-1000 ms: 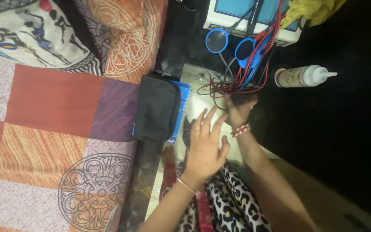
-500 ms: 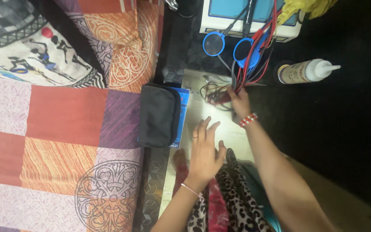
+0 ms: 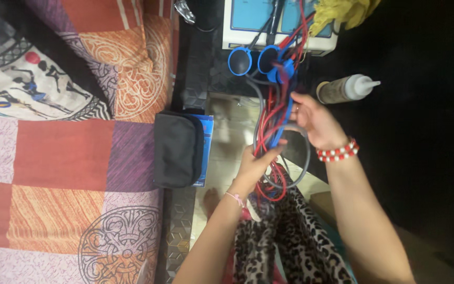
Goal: The person takes a blood pressure monitor box and a pouch from a drawer, sets them aside, and then untangles several red and blue medical lead wires by a physiotherapist machine.
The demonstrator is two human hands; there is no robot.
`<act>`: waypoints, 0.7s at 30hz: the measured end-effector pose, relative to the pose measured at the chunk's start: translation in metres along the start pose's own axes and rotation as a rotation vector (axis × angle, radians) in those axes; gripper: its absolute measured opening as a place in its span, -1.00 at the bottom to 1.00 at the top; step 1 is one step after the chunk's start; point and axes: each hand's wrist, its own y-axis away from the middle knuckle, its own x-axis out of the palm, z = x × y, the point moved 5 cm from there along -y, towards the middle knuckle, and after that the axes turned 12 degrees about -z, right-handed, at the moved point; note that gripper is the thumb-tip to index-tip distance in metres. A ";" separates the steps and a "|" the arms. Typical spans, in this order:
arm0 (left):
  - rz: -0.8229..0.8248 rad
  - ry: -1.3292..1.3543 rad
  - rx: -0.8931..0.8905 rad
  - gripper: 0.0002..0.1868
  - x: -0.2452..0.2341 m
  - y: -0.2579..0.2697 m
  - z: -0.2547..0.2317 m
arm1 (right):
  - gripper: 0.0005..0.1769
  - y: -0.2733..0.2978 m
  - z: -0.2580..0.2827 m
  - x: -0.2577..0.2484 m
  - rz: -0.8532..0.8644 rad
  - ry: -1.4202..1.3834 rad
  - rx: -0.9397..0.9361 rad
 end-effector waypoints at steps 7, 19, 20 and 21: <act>-0.092 0.127 -0.013 -0.66 0.030 -0.012 -0.082 | -0.16 0.063 -0.038 0.043 0.040 -0.079 0.011; 0.134 -0.048 0.475 -0.31 0.053 -0.098 -0.225 | -0.71 -0.067 0.206 -0.010 -0.209 0.574 -0.587; 0.124 -0.055 0.549 -0.32 0.051 -0.101 -0.229 | -0.72 -0.087 0.201 -0.006 -0.223 0.679 -0.624; 0.115 -0.063 0.623 -0.33 0.048 -0.103 -0.230 | -0.73 -0.103 0.192 -0.001 -0.238 0.778 -0.654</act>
